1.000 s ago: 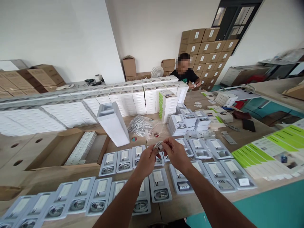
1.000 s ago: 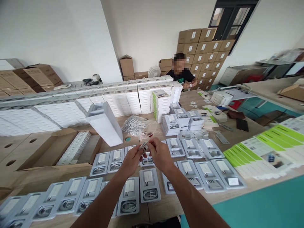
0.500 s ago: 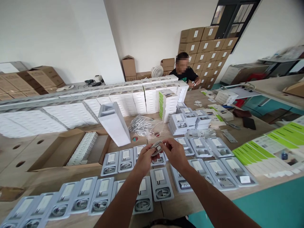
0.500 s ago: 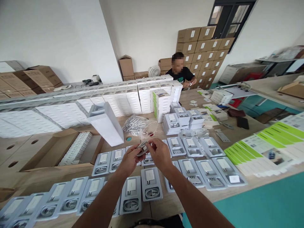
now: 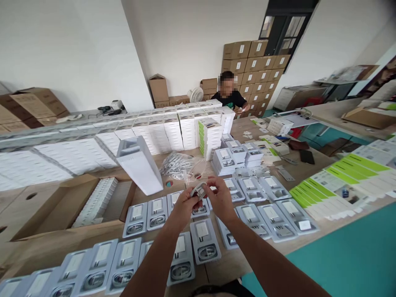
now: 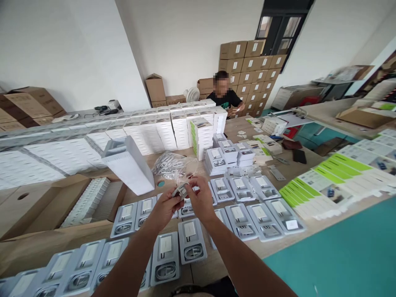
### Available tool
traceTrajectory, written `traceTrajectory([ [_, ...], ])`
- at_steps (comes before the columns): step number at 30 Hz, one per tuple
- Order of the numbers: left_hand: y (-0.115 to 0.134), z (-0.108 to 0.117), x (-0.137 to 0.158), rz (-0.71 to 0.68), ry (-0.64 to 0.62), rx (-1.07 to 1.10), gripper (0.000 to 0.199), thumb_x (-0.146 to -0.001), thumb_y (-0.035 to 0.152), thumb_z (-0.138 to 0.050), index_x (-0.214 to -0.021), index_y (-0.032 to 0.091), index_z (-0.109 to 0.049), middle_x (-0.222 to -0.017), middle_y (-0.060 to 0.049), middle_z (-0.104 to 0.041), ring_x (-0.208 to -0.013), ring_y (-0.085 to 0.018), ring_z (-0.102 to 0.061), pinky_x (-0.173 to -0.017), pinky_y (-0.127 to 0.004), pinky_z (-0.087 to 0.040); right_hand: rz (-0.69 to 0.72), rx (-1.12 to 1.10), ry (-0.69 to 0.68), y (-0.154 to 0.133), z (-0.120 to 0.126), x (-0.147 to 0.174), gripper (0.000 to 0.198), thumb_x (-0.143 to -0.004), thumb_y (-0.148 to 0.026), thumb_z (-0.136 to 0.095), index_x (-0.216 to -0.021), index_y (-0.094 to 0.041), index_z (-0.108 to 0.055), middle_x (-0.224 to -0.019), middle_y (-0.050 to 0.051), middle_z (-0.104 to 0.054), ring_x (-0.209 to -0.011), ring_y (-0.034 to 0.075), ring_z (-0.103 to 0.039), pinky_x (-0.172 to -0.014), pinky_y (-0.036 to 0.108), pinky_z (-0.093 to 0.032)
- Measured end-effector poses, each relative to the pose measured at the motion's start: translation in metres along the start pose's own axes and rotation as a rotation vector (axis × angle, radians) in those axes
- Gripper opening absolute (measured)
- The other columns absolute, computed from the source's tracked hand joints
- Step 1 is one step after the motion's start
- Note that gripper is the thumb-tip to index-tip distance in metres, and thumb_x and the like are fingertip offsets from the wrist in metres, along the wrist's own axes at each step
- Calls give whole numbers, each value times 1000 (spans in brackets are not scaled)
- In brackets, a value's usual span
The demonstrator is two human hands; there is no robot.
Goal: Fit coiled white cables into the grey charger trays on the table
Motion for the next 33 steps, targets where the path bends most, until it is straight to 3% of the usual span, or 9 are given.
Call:
traceTrajectory([
  [2, -2, 1, -1, -6, 14, 56, 13, -71, 14, -59, -85, 16, -61, -69, 2, -54, -60, -9, -48, -54, -21, -33, -24, -74, -30, 6, -6, 2, 25, -85, -30, -59, -108, -20, -59, -98, 5, -63, -77, 15, -61, -56, 24, -51],
  [4, -5, 3, -2, 2, 22, 116, 15, -72, 17, -62, -87, 16, -62, -72, 2, -55, -60, -8, -48, -56, -20, -36, 39, -31, -51, 6, -10, 4, 25, -87, -26, -57, -111, -21, -60, -97, 5, -65, -79, 15, -61, -61, 25, -52],
  [7, -14, 10, 0, 72, 97, 97, 26, -75, 35, -69, -92, 17, -63, -78, 1, -59, -64, -9, -52, -61, -21, -42, 171, 121, -36, 2, -8, 11, 16, -87, -23, -59, -100, -22, -69, -100, 5, -67, -90, 17, -61, -73, 28, -51],
  [11, -30, 34, 3, 160, 306, -75, 46, -66, 53, -75, -94, 19, -63, -86, 0, -64, -76, -13, -58, -68, -24, -49, 259, 128, -66, 0, -8, 20, 12, -84, -22, -65, -93, -22, -72, -91, 4, -70, -90, 16, -62, -84, 28, -49],
  [14, -37, 37, 0, 162, 181, -190, 45, -71, 56, -69, -97, 19, -61, -80, 1, -61, -73, -15, -58, -67, -26, -50, 205, 161, -122, 7, -10, 24, 15, -85, -21, -62, -97, -22, -72, -89, 3, -69, -84, 14, -63, -80, 25, -49],
  [17, -35, 34, 2, 89, 48, -437, 42, -80, 59, -57, -95, 19, -61, -70, 2, -56, -64, -16, -54, -62, -28, -47, 58, 156, -138, 18, -6, 27, 14, -81, -18, -65, -93, -21, -72, -83, 1, -68, -75, 12, -62, -72, 23, -48],
  [21, -38, 26, 4, 7, -54, -750, 37, -91, 52, -43, -99, 21, -61, -62, 2, -55, -62, -17, -53, -63, -28, -43, -133, 79, -273, 43, 2, 30, 14, -77, -23, -69, -91, -20, -70, -74, -2, -67, -67, 11, -59, -63, 21, -45],
  [28, -66, -3, 10, 92, -152, -655, 38, -92, 47, -42, -114, 20, -58, -75, -2, -64, -63, -15, -57, -58, -25, -43, -362, -101, -370, 91, 31, 48, 13, -74, -27, -68, -82, -17, -67, -66, -2, -64, -57, 13, -58, -56, 25, -47],
  [33, -93, -15, 12, 224, -171, -557, 38, -90, 45, -48, -113, 18, -60, -83, -5, -66, -70, -17, -64, -57, -25, -47, -373, -35, -405, 110, 57, 57, 11, -73, -26, -66, -80, -17, -67, -69, 0, -67, -61, 14, -60, -60, 26, -48],
])
Point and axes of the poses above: each hand's wrist, its own x-axis away from the middle knuckle, its own z-axis out of the back of the hand, y = z × x, the point moved 6 cm from there along -x, towards the middle knuckle
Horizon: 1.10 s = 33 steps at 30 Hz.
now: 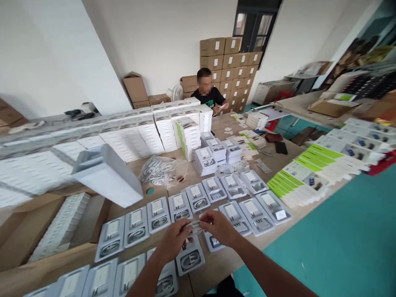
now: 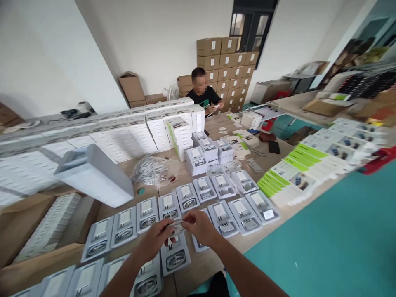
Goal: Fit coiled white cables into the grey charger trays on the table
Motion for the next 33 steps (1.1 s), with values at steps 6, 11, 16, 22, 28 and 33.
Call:
traceTrajectory([
  [6, -5, -26, -55, -11, 109, -180, 43, -91, 45, -46, -127, 23, -54, -125, -10, -61, -101, -23, -63, -78, -30, -53, -160, -16, 186, 42, 114, 4, 26, -72, -41, -68, -80, -16, -66, -66, 1, -65, -60, 15, -60, -57, 26, -46],
  [11, 3, -66, -160, -186, 171, -706, 52, -91, 30, -43, -141, 15, -38, -147, -14, -41, -133, -26, -41, -107, -38, -39, -294, -82, 323, 77, 203, 3, 34, -71, -46, -68, -85, -16, -65, -56, -2, -60, -45, 10, -45, -44, 23, -32],
  [16, -6, -103, -205, -183, 168, -890, 48, -87, 21, -49, -134, 15, -44, -137, -15, -50, -128, -30, -42, -107, -49, -32, -306, -101, 361, 96, 237, -15, 34, -69, -45, -70, -84, -16, -64, -57, 0, -62, -48, 11, -49, -45, 23, -34],
  [22, -3, -127, -189, -196, 158, -1010, 31, -89, 25, -49, -119, 20, -54, -121, -11, -60, -121, -29, -46, -106, -52, -26, -245, 7, 292, 112, 225, -62, 31, -71, -44, -65, -85, -16, -64, -69, 2, -67, -61, 17, -63, -54, 26, -47],
  [28, -7, -128, -194, -159, 149, -1035, 34, -88, 24, -51, -121, 21, -53, -122, -11, -62, -128, -29, -41, -107, -55, -24, -148, 486, 206, 113, 190, -106, 9, -79, -26, -59, -81, -20, -65, -75, 1, -69, -71, 16, -62, -68, 26, -42],
  [33, -14, -127, -202, -131, 132, -1005, 31, -87, 29, -54, -116, 19, -57, -119, -11, -64, -129, -28, -42, -106, -52, -30, -148, 599, 166, 118, 173, -121, 5, -78, -20, -60, -76, -19, -65, -72, 2, -68, -71, 17, -59, -64, 26, -34],
])
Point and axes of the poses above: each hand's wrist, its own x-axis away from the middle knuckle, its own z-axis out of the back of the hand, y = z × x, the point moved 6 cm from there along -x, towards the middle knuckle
